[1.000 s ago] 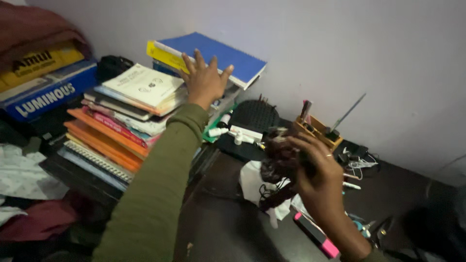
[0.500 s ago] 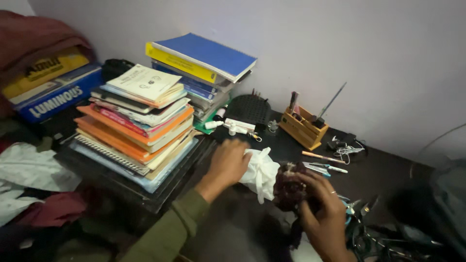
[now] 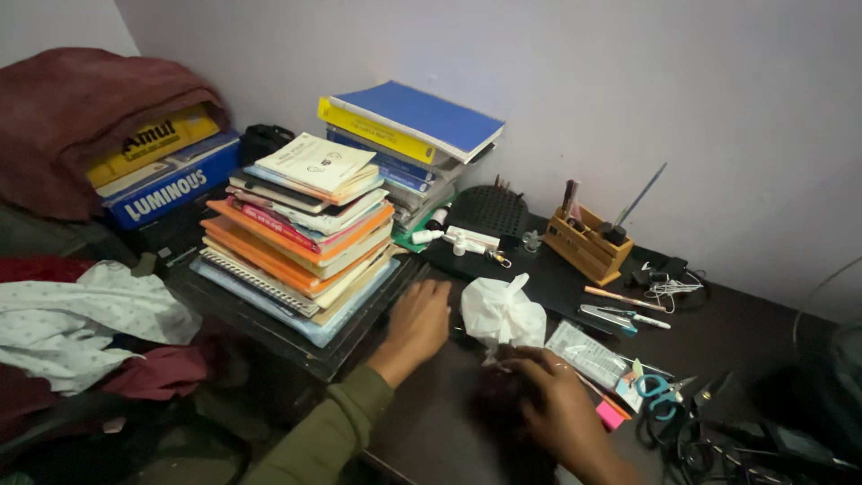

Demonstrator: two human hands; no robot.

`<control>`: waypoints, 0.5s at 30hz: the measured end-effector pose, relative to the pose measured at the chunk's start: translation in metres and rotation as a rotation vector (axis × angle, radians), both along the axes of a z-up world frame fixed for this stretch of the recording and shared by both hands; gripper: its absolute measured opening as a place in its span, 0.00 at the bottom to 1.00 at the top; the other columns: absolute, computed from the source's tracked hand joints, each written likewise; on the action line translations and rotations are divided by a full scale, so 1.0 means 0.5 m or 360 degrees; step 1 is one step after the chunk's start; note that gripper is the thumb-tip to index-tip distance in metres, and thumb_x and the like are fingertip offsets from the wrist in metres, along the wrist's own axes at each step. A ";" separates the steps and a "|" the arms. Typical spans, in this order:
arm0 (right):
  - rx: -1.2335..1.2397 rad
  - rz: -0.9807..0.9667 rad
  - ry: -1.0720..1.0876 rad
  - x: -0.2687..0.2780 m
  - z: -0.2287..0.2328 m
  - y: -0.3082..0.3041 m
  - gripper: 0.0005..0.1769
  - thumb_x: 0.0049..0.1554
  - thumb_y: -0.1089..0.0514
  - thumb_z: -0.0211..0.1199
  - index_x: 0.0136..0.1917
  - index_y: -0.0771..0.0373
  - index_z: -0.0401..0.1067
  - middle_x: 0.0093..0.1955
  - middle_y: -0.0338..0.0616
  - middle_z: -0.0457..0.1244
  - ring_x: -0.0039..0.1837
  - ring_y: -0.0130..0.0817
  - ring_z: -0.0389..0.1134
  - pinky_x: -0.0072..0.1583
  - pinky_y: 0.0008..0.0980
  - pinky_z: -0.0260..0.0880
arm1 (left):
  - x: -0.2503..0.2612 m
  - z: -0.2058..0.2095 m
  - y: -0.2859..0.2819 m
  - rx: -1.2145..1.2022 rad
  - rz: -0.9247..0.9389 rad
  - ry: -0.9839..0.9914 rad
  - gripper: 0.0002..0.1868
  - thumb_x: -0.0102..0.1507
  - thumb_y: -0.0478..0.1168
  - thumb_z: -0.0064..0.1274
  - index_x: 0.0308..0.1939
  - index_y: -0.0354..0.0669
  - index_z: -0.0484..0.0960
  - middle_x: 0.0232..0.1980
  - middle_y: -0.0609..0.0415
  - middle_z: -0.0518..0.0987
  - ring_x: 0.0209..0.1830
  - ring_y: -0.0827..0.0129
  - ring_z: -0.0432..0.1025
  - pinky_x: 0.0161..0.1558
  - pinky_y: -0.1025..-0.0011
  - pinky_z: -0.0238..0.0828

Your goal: The person organizes a cluttered desk by stacking books and notebooks, then wipes the desk surface and a backpack with a cloth. The person also plugs a power adapter into a wall socket and wipes the adapter and a laptop sleeve.

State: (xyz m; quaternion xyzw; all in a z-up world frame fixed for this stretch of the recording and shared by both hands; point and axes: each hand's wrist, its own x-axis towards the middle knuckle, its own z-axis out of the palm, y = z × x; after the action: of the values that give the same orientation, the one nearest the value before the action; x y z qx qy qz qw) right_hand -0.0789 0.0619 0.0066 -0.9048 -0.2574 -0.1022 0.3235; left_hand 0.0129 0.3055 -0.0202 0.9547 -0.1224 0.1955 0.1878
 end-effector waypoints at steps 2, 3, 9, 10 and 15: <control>-0.0165 0.0003 0.0029 0.015 -0.013 0.004 0.30 0.44 0.62 0.70 0.62 0.56 0.75 0.69 0.49 0.62 0.68 0.52 0.63 0.66 0.43 0.65 | -0.006 0.012 -0.003 -0.0076 -0.0012 -0.0097 0.20 0.62 0.38 0.55 0.59 0.39 0.76 0.54 0.44 0.77 0.58 0.48 0.69 0.56 0.52 0.67; -0.0252 0.0008 0.0036 0.029 -0.011 0.007 0.31 0.46 0.58 0.73 0.63 0.55 0.74 0.71 0.50 0.61 0.67 0.54 0.62 0.65 0.44 0.64 | -0.001 0.023 -0.003 -0.0096 -0.0007 -0.0136 0.20 0.62 0.38 0.55 0.58 0.38 0.76 0.54 0.44 0.77 0.58 0.47 0.69 0.56 0.51 0.66; -0.0255 0.0125 -0.0244 0.144 0.078 0.048 0.27 0.50 0.55 0.71 0.62 0.57 0.72 0.63 0.51 0.65 0.64 0.54 0.66 0.63 0.46 0.68 | 0.071 0.110 0.082 -0.0135 0.0108 -0.0635 0.25 0.58 0.39 0.58 0.58 0.32 0.76 0.60 0.40 0.76 0.63 0.43 0.67 0.62 0.51 0.64; -0.0257 0.0102 -0.0287 0.168 0.101 0.063 0.27 0.51 0.54 0.70 0.63 0.57 0.71 0.63 0.51 0.65 0.63 0.53 0.67 0.62 0.45 0.68 | 0.091 0.128 0.110 -0.0132 0.0141 -0.0746 0.27 0.58 0.39 0.59 0.59 0.32 0.75 0.61 0.40 0.76 0.65 0.42 0.67 0.65 0.51 0.63; -0.0201 -0.0005 -0.0382 0.329 0.208 0.149 0.29 0.57 0.51 0.65 0.70 0.55 0.65 0.69 0.54 0.62 0.60 0.57 0.69 0.60 0.47 0.70 | 0.210 0.208 0.270 0.0225 0.0353 -0.0557 0.34 0.63 0.50 0.57 0.71 0.43 0.69 0.73 0.44 0.68 0.75 0.43 0.57 0.72 0.47 0.50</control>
State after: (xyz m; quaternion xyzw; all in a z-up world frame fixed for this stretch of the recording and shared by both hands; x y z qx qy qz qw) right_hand 0.0855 0.1363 0.1104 -0.9050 -0.2990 -0.1938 0.2325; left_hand 0.1179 0.4406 0.0836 0.9246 -0.0608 0.3687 0.0737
